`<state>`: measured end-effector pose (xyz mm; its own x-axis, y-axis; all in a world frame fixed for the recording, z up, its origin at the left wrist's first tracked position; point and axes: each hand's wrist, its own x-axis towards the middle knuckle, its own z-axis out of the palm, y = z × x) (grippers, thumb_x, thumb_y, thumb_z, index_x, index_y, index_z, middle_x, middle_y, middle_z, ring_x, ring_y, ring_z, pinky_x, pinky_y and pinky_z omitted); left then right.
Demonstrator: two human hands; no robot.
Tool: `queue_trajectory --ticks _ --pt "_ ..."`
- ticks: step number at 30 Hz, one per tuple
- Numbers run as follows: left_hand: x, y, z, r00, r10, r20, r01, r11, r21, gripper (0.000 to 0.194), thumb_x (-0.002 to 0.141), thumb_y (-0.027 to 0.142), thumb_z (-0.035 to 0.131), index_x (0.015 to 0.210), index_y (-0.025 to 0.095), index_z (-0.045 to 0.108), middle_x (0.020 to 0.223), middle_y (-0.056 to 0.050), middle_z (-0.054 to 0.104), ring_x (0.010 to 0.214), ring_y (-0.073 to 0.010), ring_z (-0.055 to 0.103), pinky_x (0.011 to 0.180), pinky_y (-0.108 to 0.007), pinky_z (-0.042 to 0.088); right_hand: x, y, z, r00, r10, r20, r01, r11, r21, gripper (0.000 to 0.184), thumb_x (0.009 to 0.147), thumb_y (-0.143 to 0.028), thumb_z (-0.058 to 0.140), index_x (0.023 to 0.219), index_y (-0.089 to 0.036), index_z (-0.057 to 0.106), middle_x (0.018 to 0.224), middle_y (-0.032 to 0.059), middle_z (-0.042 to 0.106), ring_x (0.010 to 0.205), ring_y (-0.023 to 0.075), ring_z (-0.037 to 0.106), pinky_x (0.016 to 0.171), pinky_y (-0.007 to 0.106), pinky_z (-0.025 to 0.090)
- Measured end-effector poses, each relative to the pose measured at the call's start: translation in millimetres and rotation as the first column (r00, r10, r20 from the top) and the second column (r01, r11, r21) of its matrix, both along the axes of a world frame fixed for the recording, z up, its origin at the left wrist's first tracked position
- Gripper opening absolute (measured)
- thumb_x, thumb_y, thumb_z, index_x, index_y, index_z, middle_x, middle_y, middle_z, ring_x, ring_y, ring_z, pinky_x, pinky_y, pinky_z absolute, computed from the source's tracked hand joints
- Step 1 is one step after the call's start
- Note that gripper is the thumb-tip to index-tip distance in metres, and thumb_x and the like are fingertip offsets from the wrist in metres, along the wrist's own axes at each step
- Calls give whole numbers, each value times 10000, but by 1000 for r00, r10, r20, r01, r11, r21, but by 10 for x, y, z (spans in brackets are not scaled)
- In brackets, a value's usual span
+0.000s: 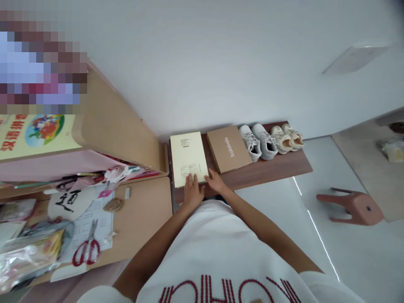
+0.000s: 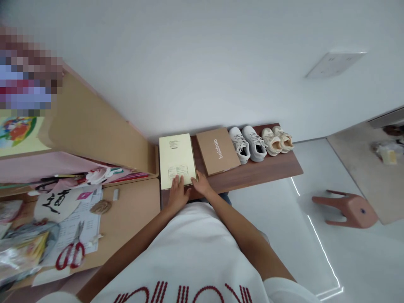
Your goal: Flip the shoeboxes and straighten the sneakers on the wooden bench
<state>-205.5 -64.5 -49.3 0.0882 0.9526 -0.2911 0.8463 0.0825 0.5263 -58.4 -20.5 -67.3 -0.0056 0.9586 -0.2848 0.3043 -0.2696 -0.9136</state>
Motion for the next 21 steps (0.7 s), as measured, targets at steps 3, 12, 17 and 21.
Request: queue_trajectory --ticks 3,12,17,21 --pt "72 91 -39 973 -6 232 -9 998 66 658 961 355 487 1564 145 326 1643 -174 289 1532 -287 252 1235 -490 271 354 -40 107 993 -99 56 92 989 117 374 909 -378 556 1222 -207 667 1271 113 682 1199 250 617 1082 426 463" --pt "1091 668 -342 761 415 499 -247 896 -369 623 984 550 414 1422 128 547 1481 -169 540 1428 -260 457 1174 -396 370 1822 463 243 845 -263 465 271 961 53 535 876 -306 492 1364 -92 541 1416 218 555 1389 334 437 1170 547 323" --pt "1389 873 -487 561 718 412 -463 685 -562 814 998 645 129 1380 92 589 1369 -177 636 1347 -258 553 1111 -393 442 2008 575 126 919 -75 387 141 980 -143 636 900 -389 506 1492 -174 423 1493 142 516 1422 307 433 1189 508 331" --pt "1528 877 -478 510 674 534 -489 738 -465 812 988 673 184 1427 95 549 1392 -168 621 1365 -257 533 1165 -391 382 2141 611 114 941 19 338 49 981 -190 758 880 -479 588 1537 -174 366 1543 152 463 1470 322 370 1212 506 292"
